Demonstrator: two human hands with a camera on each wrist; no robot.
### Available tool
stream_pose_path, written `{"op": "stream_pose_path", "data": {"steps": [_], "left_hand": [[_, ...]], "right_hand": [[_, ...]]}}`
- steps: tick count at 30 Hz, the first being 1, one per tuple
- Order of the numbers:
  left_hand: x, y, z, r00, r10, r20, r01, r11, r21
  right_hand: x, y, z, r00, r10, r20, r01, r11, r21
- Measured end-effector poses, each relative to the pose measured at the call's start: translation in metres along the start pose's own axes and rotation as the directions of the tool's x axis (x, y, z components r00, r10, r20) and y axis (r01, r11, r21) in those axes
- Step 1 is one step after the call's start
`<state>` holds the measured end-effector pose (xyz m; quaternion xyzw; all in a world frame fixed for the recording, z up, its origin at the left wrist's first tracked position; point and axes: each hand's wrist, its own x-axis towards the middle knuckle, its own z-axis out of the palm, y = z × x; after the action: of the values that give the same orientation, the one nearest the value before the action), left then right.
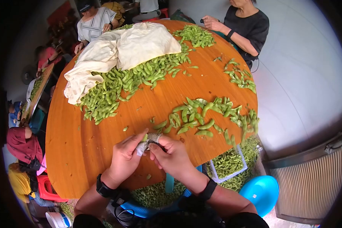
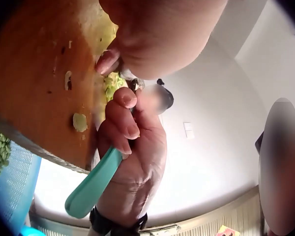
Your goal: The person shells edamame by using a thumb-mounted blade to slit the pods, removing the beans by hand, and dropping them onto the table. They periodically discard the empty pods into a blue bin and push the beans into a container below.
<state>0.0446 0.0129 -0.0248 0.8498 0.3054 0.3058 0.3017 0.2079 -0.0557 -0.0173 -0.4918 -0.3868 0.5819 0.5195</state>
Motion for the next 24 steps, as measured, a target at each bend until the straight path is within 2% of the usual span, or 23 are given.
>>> {"op": "stream_pose_path", "data": {"steps": [2, 4, 9, 11, 16, 18, 19, 20, 22, 23, 24], "left_hand": [[-0.001, -0.004, 0.003, 0.998, 0.017, -0.06, -0.018, 1.0, -0.024], [0.0, -0.007, 0.002, 0.998, 0.027, -0.054, -0.03, 0.998, -0.064], [-0.001, -0.008, 0.002, 0.999, 0.014, -0.033, -0.02, 0.985, -0.171], [-0.001, -0.007, -0.005, 0.981, -0.163, 0.101, 0.186, 0.932, -0.31], [0.005, -0.01, -0.009, 0.951, -0.234, 0.2, 0.304, 0.816, -0.491], [0.008, -0.005, -0.013, 0.919, -0.314, 0.24, 0.394, 0.677, -0.621], [0.009, -0.007, -0.013, 0.925, -0.287, 0.248, 0.38, 0.699, -0.606], [0.01, -0.007, -0.013, 0.924, -0.289, 0.249, 0.381, 0.698, -0.606], [0.012, -0.007, -0.013, 0.889, -0.332, 0.315, 0.454, 0.557, -0.696], [0.012, -0.006, -0.013, 0.889, -0.335, 0.311, 0.454, 0.557, -0.695], [0.012, -0.005, -0.013, 0.866, -0.374, 0.332, 0.493, 0.531, -0.689]], "right_hand": [[0.002, 0.004, 0.002, 1.0, 0.001, -0.031, 0.0, 1.0, 0.026], [0.002, 0.007, 0.003, 0.999, -0.024, -0.031, 0.026, 0.999, 0.046], [0.004, 0.005, 0.003, 0.999, 0.012, -0.043, -0.008, 0.995, 0.099], [0.005, 0.004, 0.002, 0.999, 0.026, -0.022, -0.023, 0.989, 0.146], [0.009, 0.001, -0.005, 0.995, 0.1, 0.006, -0.099, 0.978, 0.185], [0.009, -0.003, -0.006, 0.99, 0.142, 0.024, -0.143, 0.978, 0.15], [0.01, -0.004, -0.007, 0.988, 0.152, 0.036, -0.156, 0.976, 0.151], [0.01, -0.005, -0.008, 0.987, 0.154, 0.037, -0.157, 0.976, 0.151], [0.01, -0.008, -0.008, 0.989, 0.151, 0.006, -0.151, 0.988, 0.031], [0.009, -0.007, -0.007, 0.988, 0.151, 0.01, -0.151, 0.988, 0.03], [0.006, -0.005, -0.005, 0.998, 0.057, -0.015, -0.057, 0.997, -0.041]]}}
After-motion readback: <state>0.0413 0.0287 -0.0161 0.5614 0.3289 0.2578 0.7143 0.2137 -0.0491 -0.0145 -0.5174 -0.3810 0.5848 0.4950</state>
